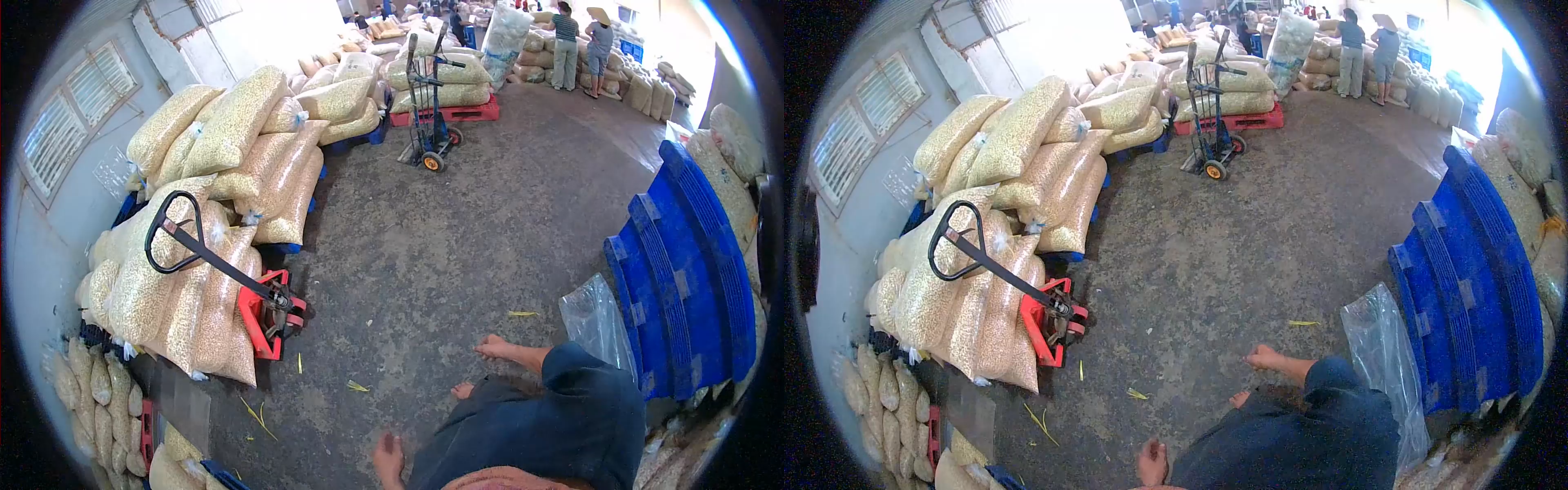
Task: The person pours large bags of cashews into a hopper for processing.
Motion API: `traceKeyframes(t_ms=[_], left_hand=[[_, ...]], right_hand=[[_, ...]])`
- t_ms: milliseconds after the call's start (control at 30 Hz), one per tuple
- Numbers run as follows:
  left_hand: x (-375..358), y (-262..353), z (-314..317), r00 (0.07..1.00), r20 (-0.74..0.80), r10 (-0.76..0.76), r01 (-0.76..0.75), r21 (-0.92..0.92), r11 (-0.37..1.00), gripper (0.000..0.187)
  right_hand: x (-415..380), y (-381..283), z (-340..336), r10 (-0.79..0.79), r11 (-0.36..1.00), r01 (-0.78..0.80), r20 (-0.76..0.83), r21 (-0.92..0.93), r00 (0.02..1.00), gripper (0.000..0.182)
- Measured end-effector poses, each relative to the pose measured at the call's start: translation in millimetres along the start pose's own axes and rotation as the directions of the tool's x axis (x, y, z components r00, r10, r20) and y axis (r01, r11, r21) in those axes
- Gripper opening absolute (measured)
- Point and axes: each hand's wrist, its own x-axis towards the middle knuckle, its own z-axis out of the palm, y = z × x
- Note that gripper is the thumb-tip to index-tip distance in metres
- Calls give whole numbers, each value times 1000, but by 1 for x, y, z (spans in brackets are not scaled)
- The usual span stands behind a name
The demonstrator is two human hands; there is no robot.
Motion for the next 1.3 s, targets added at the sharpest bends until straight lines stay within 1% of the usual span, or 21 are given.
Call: traceKeyframes(t_ms=[33,67,133,233,300,367,433,500,567,633,767,833,900,933,1000,1067,1100,1167,1200,1233,1300], left_hand=[[-10,13,-12,994,34,-107,100,166,981,52],[-9,-4,-15,994,36,-106,98,167,981,52],[-2,-53,-17,989,144,-45,33,83,996,53],[-5,-81,-43,974,227,16,-37,89,995,54],[-17,-102,-65,978,202,56,-69,59,996,53],[-26,-112,-92,979,179,100,-106,25,994,52],[-40,-111,-127,973,209,97,-120,98,988,55],[-40,-131,-154,971,226,74,-106,133,985,55],[-47,-153,-171,968,248,42,-87,170,982,55],[-51,-175,-185,987,113,118,-137,184,973,46],[-66,-228,-191,993,13,120,-120,168,978,45],[-81,-253,-184,995,-3,104,-103,69,992,46],[-98,-265,-172,992,-9,126,-125,86,988,47],[-117,-274,-163,990,-26,140,-137,90,986,48],[-173,-234,-162,998,-9,63,-62,76,995,50],[-202,-248,-148,998,-5,58,-57,101,993,51],[-222,-248,-143,1000,5,-17,17,2,1000,50],[-252,-279,-124,997,-50,62,-62,12,998,50],[-270,-292,-111,998,-62,2,-2,-4,1000,52],[-289,-299,-104,998,-57,-35,35,-11,999,53],[-339,-305,-98,982,-137,-133,126,-58,990,52]], right_hand=[[-1,-7,6,0,1000,1,-26,9,1000,39],[-3,-10,15,1,1000,0,-51,18,999,37],[-11,-10,33,-38,997,43,-83,58,996,36],[-32,3,65,-106,987,116,-100,107,989,34],[-58,14,93,-3,994,22,-164,109,986,34],[-71,59,129,-1,990,23,-154,142,988,36],[-97,69,155,10,984,17,-150,178,989,38],[-151,77,175,126,984,-100,-178,146,976,40],[-193,75,185,166,978,-132,-217,164,962,38],[-223,78,191,198,971,-155,-243,185,950,38],[-241,73,190,169,983,-150,-194,109,966,38],[-238,81,199,169,985,-158,-188,73,967,38],[-227,90,212,70,990,-39,-231,134,970,38],[-227,96,213,52,996,-37,-196,79,979,38],[-226,90,222,-55,980,70,-82,187,995,35],[-216,95,231,-146,984,136,78,117,986,32],[-211,93,241,-159,980,149,68,129,985,32],[-218,94,258,-176,979,162,111,124,978,32],[-217,93,265,-191,977,174,147,120,971,32],[-217,92,273,-195,981,191,246,41,949,32],[-222,97,287,-155,988,152,263,33,952,32]])
